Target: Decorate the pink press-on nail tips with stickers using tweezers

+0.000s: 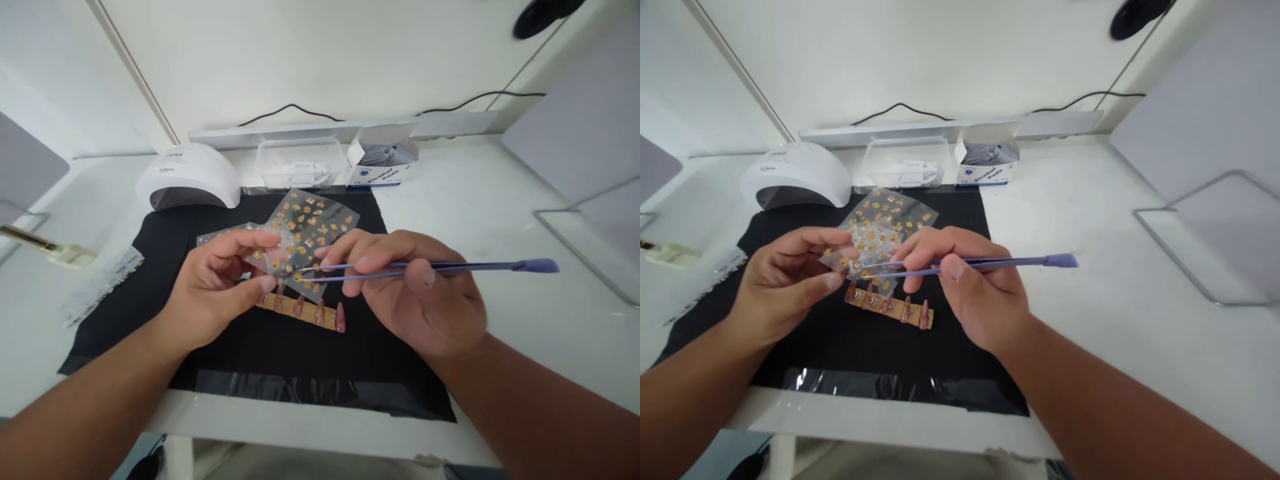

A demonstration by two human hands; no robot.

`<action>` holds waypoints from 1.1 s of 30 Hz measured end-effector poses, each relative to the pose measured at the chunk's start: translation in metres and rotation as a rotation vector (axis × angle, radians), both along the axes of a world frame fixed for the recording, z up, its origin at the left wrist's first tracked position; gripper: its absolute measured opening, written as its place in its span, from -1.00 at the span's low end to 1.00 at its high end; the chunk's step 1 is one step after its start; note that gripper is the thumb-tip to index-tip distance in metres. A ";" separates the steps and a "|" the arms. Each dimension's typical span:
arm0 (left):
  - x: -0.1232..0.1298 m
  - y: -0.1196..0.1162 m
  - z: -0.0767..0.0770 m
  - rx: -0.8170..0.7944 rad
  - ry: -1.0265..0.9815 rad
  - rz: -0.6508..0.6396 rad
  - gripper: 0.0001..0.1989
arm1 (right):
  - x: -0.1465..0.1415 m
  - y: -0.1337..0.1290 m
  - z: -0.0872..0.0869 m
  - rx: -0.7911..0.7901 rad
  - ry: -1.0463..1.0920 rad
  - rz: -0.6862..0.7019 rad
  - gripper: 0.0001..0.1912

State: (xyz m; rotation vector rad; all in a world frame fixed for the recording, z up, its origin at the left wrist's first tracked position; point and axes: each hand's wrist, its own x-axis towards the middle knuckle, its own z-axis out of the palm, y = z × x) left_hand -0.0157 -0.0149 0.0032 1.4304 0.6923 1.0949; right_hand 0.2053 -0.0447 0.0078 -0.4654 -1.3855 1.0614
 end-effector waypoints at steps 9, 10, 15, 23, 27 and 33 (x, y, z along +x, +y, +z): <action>-0.001 0.001 0.001 -0.023 -0.065 -0.055 -0.72 | 0.002 0.002 0.001 0.005 -0.041 -0.007 -0.68; -0.001 0.001 0.001 -0.024 -0.064 -0.056 -0.72 | 0.002 0.002 0.001 0.005 -0.042 -0.006 -0.68; -0.002 0.001 0.001 -0.030 -0.070 -0.047 -0.76 | 0.002 0.001 0.002 -0.001 -0.040 -0.005 -0.70; 0.001 -0.003 0.000 -0.010 -0.013 0.007 -0.86 | 0.004 0.002 -0.001 0.009 0.034 -0.037 -0.69; 0.002 -0.003 -0.003 0.083 0.101 0.065 -0.92 | 0.006 0.001 0.000 0.011 0.028 -0.054 -0.68; 0.004 -0.003 -0.009 0.121 0.120 0.044 -0.84 | 0.006 -0.003 0.000 0.064 0.003 -0.031 -0.70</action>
